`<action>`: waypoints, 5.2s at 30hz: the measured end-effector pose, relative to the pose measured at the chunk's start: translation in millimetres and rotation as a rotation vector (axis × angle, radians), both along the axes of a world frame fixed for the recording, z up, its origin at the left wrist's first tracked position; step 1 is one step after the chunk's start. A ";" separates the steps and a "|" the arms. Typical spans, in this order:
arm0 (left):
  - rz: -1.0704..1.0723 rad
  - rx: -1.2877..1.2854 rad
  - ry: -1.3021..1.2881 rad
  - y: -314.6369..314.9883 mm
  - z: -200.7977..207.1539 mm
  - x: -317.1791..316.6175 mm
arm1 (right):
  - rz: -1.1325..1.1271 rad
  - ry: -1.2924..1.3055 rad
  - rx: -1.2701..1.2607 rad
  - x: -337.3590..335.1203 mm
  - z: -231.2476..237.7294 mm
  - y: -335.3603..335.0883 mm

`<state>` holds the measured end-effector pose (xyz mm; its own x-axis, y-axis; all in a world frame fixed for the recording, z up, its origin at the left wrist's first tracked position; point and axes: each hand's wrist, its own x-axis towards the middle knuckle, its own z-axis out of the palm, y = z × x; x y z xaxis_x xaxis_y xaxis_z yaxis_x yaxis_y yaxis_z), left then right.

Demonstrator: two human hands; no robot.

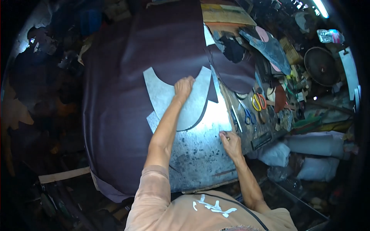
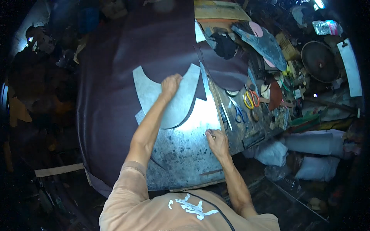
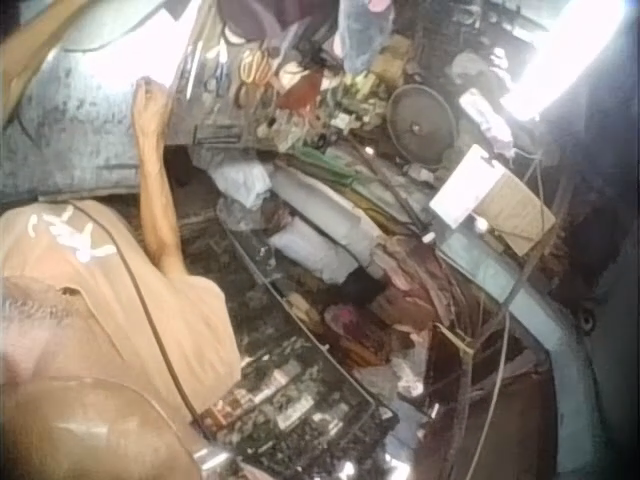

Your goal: Using a metal template and a handheld blade to cut a specific pattern from a sheet of leather.

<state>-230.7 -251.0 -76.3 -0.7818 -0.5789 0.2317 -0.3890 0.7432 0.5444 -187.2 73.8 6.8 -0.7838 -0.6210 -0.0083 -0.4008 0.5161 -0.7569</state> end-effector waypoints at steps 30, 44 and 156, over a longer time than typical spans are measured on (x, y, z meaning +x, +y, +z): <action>1.251 -0.078 0.389 -25.0 123.6 588.1 | -0.186 -0.485 0.006 -4.5 -36.4 -36.2; 0.550 0.211 -0.217 7.9 147.2 473.5 | -0.250 -0.298 0.066 -20.6 -32.1 -42.7; 0.829 -0.233 0.632 -229.8 169.0 476.5 | -0.215 -0.343 0.152 10.2 -28.3 32.3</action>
<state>245.8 -480.7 92.7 0.1368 -0.7640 0.6305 -0.5173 0.4877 0.7033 -177.1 106.1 -21.5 -0.8310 -0.4159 -0.3694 -0.0108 0.6760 -0.7368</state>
